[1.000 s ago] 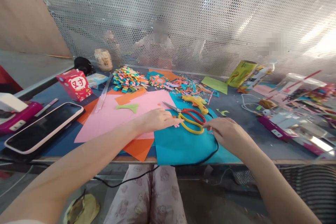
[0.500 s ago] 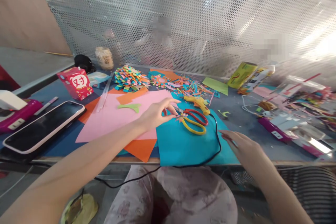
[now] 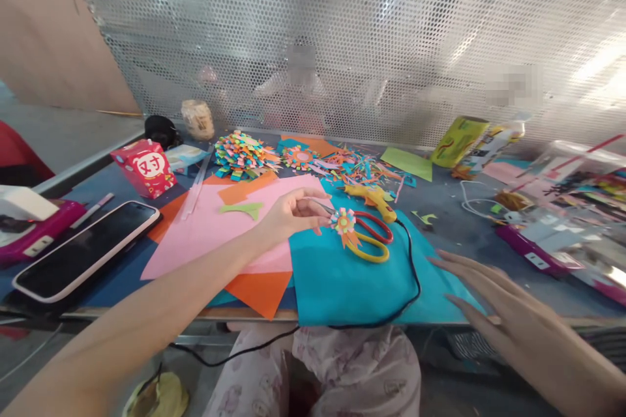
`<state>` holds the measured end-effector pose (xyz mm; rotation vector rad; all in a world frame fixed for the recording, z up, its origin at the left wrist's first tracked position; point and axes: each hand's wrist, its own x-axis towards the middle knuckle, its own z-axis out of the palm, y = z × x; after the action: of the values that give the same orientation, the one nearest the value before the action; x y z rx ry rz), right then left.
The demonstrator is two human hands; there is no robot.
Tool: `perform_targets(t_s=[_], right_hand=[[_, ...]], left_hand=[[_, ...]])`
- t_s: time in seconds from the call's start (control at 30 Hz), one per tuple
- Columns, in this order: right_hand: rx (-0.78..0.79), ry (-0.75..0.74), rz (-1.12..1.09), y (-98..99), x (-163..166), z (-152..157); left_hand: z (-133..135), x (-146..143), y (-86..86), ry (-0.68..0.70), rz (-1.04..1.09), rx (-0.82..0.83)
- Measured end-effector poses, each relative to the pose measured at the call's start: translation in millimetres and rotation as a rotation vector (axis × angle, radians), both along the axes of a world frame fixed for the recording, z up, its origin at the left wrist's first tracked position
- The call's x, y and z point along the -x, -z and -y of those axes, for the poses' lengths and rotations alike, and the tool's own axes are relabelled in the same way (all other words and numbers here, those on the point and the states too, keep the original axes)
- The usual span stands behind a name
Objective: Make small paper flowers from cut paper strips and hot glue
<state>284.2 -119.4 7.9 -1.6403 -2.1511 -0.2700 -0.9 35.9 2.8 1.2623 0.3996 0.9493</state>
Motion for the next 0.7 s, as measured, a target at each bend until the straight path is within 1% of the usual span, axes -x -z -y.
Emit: perform_targets(t_s=[0.03, 0.1, 0.17, 0.23, 0.3, 0.33, 0.43, 0.5, 0.53, 0.6, 0.7], right_hand=[[0.062, -0.042, -0.129, -5.8, 15, -10], [0.242, -0.121, -0.466, -15.4, 48, -32], [0.390, -0.150, -0.760, -20.3, 79, -54], [0.424, -0.130, -0.937, -20.1, 102, -70], [0.421, -0.119, -1.044, -16.7, 113, -79], [0.415, -0.120, -1.080, -14.6, 115, -82], [0.394, -0.132, -1.164, -8.9, 114, -86], [0.374, -0.135, -1.219, -6.3, 112, -88], [0.361, -0.135, -1.243, -5.2, 111, -89], [0.336, -0.136, -1.280, -3.2, 111, -90], [0.315, -0.145, -1.310, -0.8, 111, -90]], left_hand=[[0, 1, -1.2, 0.008, -0.003, 0.000], [2, 2, -3.9, 0.021, -0.014, -0.006], [2, 4, -6.8, 0.031, -0.019, -0.016], [1, 5, -9.0, 0.035, -0.019, -0.031], [-2, 7, -9.9, 0.023, -0.023, -0.052], [-4, 8, -9.8, -0.005, -0.036, -0.057], [-11, 10, -7.6, -0.147, -0.104, -0.028], [-14, 10, -5.4, -0.196, -0.155, 0.012], [-14, 10, -4.4, -0.179, -0.182, 0.030], [-12, 9, -2.7, -0.104, -0.245, 0.056], [-4, 5, -1.8, -0.017, -0.348, 0.019]])
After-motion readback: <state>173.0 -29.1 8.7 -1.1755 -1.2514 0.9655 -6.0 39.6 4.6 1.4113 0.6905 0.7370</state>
